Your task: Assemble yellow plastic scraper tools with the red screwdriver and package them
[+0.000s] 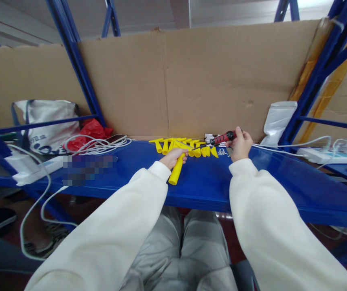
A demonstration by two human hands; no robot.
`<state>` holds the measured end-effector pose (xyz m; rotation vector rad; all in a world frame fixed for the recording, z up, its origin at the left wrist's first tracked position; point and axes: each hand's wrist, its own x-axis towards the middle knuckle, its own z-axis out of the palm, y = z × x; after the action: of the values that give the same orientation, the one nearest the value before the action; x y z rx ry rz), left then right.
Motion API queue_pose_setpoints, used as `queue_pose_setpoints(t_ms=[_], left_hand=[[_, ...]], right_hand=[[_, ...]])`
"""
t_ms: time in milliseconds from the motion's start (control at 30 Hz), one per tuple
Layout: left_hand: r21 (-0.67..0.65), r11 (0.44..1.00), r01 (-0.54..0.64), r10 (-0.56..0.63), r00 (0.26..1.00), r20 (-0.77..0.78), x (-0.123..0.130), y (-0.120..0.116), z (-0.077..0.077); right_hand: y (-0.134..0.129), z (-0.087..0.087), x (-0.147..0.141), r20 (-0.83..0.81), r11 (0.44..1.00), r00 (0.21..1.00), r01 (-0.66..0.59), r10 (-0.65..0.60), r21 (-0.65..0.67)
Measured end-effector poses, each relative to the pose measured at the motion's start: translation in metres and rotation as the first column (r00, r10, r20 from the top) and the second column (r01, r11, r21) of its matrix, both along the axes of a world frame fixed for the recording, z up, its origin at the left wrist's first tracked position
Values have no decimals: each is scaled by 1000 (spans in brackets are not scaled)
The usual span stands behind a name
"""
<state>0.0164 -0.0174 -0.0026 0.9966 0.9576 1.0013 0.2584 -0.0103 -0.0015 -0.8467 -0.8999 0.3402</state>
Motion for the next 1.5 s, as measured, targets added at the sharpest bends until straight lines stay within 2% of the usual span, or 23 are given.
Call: queue_pose_setpoints(t_ms=[167, 400, 667, 867, 1033, 1200, 1367, 1500], left_hand=[[-27, 1000, -5, 3, 998, -61, 1, -1, 0], [-21, 1000, 7, -8, 996, -87, 0, -3, 1], [-17, 1000, 4, -5, 994, -109, -1, -9, 6], [-2, 999, -39, 38, 986, -160, 0, -11, 7], [5, 999, -50, 50, 984, -171, 0, -10, 8], [25, 998, -60, 63, 979, -192, 0, -9, 6], [39, 998, -57, 64, 977, -202, -1, -10, 6], [33, 998, -59, 64, 979, -192, -2, -10, 7]], right_hand=[[0, 0, -1, -58, 1000, 998, 13, -14, -16], [1, -1, 2, 43, 1000, 999, -8, 7, 11], [-11, 5, -9, 78, 1000, 997, 3, -6, 30], [-16, 6, -10, 109, 996, 993, -56, 48, 65], [-17, 8, -12, 56, 991, 995, -83, 78, 104], [-20, 12, -10, -1, 985, 985, -171, 171, 32], [-29, 19, -10, -81, 938, 938, -341, 336, -63], [-30, 20, -11, -94, 939, 940, -336, 329, -72]])
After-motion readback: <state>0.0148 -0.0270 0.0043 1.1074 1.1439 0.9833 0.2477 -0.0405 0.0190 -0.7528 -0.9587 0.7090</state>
